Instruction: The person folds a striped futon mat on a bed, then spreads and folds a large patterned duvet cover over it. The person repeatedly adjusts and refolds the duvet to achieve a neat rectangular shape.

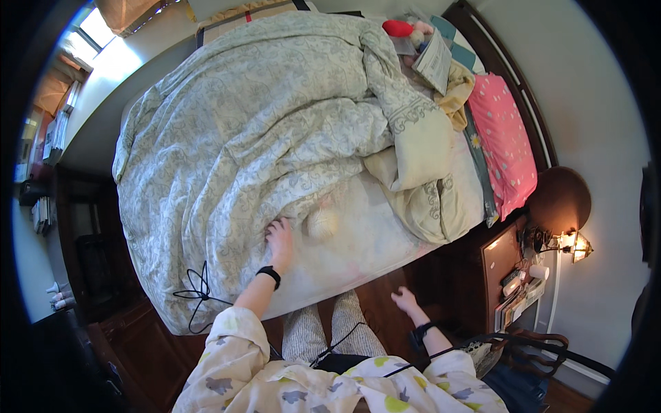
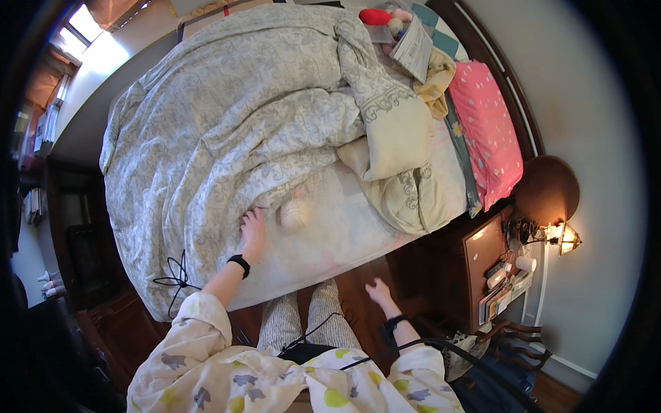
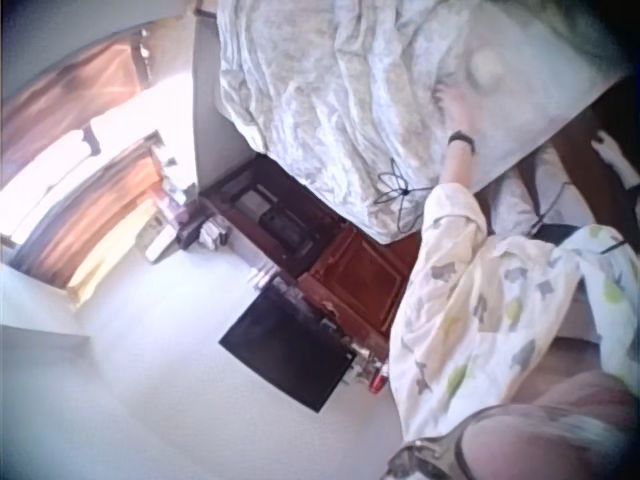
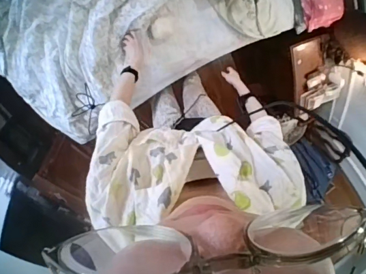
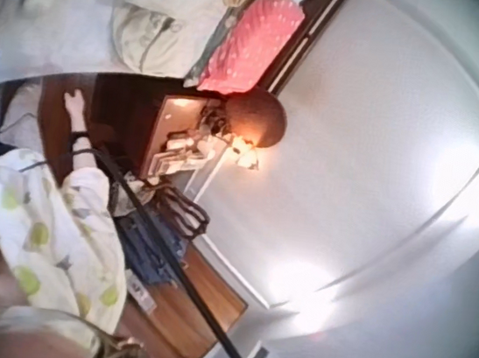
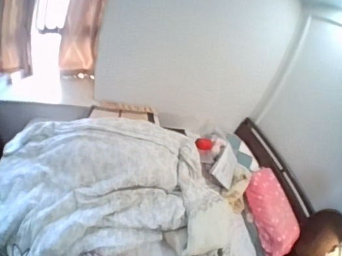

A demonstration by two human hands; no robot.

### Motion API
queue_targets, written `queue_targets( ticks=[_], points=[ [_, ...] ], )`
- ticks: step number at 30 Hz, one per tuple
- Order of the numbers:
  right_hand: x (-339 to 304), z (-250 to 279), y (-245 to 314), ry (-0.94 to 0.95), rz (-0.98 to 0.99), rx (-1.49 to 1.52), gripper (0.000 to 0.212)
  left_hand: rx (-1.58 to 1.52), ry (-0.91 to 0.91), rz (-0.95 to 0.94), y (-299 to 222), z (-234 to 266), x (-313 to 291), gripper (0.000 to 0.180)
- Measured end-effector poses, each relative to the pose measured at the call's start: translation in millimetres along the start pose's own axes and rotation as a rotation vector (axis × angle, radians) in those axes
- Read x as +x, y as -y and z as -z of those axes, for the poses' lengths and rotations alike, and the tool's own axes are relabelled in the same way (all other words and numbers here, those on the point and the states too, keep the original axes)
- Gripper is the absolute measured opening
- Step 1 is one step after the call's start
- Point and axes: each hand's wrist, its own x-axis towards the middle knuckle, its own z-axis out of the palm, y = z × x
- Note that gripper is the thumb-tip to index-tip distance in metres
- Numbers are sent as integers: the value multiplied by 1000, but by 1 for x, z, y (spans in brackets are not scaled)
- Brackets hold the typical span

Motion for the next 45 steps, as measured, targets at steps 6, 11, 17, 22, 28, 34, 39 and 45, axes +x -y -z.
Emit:
queue_targets(
  ticks=[6,11,17,22,28,34,39,45],
  points=[
    [85,42,42,-433,268,211,92,-386,39,-21,77,68,31,14],
    [106,97,74,-501,-54,174,97,-446,-82,-193,136,234,-8,20],
    [140,146,67,-779,197,-468,14,-661,-91,-60,194,356,-60,7],
    [162,242,56,-958,343,210,19,-924,-173,148,273,362,-73,11],
    [156,414,70,-802,710,446,16,-766,-320,623,398,265,-48,13],
    [201,408,6,-768,402,192,25,-77,32,637,278,167,-7,26],
    [203,279,-18,-491,217,300,27,-558,80,-377,4,126,-14,58],
    [144,164,31,-487,259,108,26,-977,347,72,-234,143,-29,91]
  ],
)
